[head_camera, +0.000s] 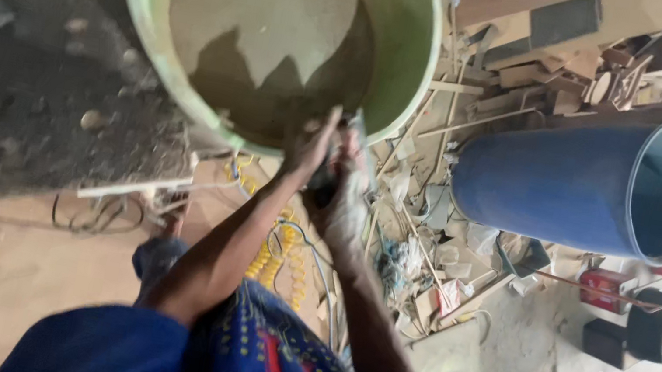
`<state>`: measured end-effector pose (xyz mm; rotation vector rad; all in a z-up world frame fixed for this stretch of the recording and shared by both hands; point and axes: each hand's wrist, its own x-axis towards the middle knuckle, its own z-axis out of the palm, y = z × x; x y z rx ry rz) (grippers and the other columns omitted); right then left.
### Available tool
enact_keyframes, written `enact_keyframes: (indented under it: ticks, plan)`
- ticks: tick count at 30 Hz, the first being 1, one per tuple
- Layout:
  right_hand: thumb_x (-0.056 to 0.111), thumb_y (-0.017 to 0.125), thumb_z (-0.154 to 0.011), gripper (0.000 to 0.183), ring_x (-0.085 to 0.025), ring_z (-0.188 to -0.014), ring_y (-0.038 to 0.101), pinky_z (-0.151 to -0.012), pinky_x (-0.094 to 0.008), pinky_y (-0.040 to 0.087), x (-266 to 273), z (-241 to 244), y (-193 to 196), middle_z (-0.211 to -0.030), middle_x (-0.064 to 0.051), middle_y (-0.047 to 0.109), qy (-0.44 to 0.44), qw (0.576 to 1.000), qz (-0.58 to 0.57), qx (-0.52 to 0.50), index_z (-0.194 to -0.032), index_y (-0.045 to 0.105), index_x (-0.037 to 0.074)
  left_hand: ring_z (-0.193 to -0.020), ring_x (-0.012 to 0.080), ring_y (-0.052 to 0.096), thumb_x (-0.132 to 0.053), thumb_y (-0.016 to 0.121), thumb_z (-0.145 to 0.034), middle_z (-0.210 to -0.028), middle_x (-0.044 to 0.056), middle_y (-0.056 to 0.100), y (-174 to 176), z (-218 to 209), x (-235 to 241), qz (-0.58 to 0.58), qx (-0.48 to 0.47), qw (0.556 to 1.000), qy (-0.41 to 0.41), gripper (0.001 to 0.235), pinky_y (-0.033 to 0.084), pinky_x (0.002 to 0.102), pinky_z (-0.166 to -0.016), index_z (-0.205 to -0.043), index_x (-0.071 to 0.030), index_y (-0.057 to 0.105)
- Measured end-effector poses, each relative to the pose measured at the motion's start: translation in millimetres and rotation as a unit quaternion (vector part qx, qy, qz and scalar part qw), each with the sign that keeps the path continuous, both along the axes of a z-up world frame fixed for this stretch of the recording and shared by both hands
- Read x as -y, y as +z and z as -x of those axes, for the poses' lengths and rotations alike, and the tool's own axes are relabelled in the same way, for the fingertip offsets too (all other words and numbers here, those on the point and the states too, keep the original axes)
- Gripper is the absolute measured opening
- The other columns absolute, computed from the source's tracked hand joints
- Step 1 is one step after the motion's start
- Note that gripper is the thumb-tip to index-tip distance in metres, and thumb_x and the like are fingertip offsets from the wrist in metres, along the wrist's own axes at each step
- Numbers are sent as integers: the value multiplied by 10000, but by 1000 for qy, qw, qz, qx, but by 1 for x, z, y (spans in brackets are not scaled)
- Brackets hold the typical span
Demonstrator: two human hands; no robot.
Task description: The person sands the interior edges and surfaces of a large green plastic chair frame using an electric orbital sander held in one hand.
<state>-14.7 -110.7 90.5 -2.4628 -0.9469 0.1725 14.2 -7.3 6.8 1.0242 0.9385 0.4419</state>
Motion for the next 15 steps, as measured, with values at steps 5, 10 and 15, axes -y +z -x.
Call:
enact_keyframes:
  ticks: [5, 10, 15]
  plan:
    - [316, 845, -766, 930, -418, -1253, 619, -1067, -541, 505, -35, 1, 81, -1539, -166, 508, -3, 999, -32, 5, -1557, 357, 283, -1374, 484, 488, -430, 782, -946, -1358, 381, 574, -48, -81, 8, -27, 210, 977, -10, 797, 369, 599, -1180, -1425, 128, 474]
    - [170, 849, -694, 697, -357, -1103, 646, -765, -429, 593, 13, -21, 8, -1370, -207, 579, 75, 987, -55, 131, -1286, 500, 55, -1028, 393, 590, -505, 577, -1019, -1214, 175, 584, 33, 62, -175, -538, -129, 827, -101, 418, 388, 633, -800, -1236, -151, 521]
    - [138, 820, -737, 705, -338, -1145, 625, -939, -422, 557, -8, 0, -14, -1324, -174, 621, 128, 977, -39, 165, -1355, 493, 53, -1361, 407, 450, -703, 558, -938, -1315, 188, 671, -29, 87, -210, -549, -379, 713, -213, 627, 123, 716, -1124, -1264, -189, 707]
